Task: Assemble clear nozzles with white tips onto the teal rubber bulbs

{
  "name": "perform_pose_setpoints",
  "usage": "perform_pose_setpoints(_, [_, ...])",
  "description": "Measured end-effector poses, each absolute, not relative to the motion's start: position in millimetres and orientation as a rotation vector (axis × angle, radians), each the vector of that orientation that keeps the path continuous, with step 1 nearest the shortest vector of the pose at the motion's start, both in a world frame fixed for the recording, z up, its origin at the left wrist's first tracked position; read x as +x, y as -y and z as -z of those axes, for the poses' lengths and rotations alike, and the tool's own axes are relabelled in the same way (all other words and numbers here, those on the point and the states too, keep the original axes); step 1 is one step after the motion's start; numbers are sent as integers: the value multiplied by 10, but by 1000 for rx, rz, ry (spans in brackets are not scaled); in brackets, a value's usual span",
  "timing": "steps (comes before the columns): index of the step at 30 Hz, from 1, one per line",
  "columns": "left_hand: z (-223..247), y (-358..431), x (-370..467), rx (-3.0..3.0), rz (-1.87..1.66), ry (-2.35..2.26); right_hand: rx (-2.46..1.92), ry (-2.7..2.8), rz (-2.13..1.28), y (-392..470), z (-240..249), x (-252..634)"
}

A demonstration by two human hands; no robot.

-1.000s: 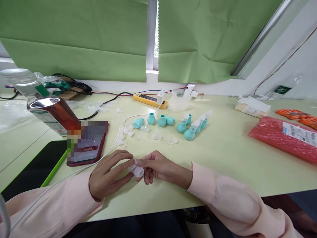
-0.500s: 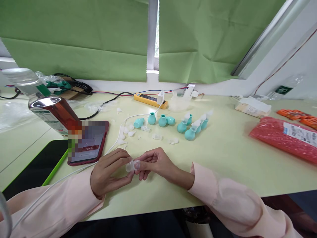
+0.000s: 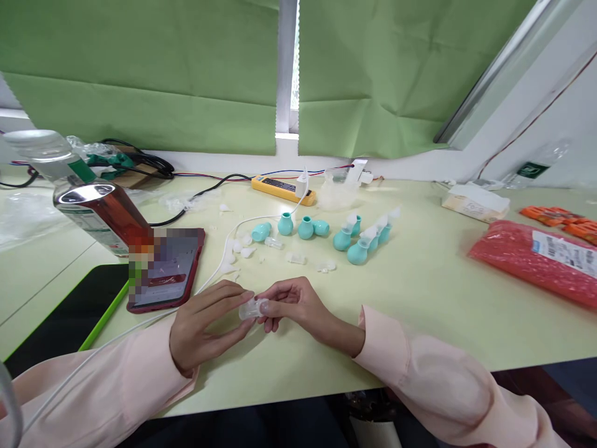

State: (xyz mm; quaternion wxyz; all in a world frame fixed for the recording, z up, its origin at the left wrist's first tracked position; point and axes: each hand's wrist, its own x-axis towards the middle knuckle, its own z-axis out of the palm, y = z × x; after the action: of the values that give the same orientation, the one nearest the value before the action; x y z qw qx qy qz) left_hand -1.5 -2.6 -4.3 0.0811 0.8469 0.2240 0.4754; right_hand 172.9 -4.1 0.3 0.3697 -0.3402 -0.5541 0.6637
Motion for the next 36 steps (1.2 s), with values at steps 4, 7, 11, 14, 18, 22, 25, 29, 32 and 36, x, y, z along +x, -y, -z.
perform_pose_setpoints(4, [44, 24, -27, 2550, -1434, -590, -897, 1415, -1702, 56, -9, 1714])
perform_pose_setpoints(7, [67, 39, -36, 2551, -1441, -568, -872, 1421, -1744, 65, -10, 1710])
perform_pose_setpoints(11, [77, 57, -31, 2559, -1439, -602, -885, 1450, -1747, 64, -11, 1709])
perform_pose_setpoints(14, [54, 57, -20, 2572, -1330, -764, -947, 1467, -1666, 65, -12, 1702])
perform_pose_setpoints(18, [53, 45, -16, 2583, -1258, -842, -1017, 1534, -1492, 73, 0, 1703])
perform_pose_setpoints(22, [113, 27, -19, 2631, -1384, -728, -1021, 1654, -1369, 79, 27, 1715])
perform_pose_setpoints(25, [138, 14, -25, 2665, -1388, -765, -1030, 1721, -1284, 74, 40, 1715])
perform_pose_setpoints(29, [69, -13, -62, 2675, -1290, -969, -1089, 1859, -876, 42, 51, 1724])
perform_pose_setpoints(32, [-21, -59, -106, 2552, -1285, -1154, -1137, 1972, -471, 4, 79, 1749])
perform_pose_setpoints(36, [-69, -140, -157, 2593, -1191, -1372, -1245, 2077, -211, -37, 139, 1775])
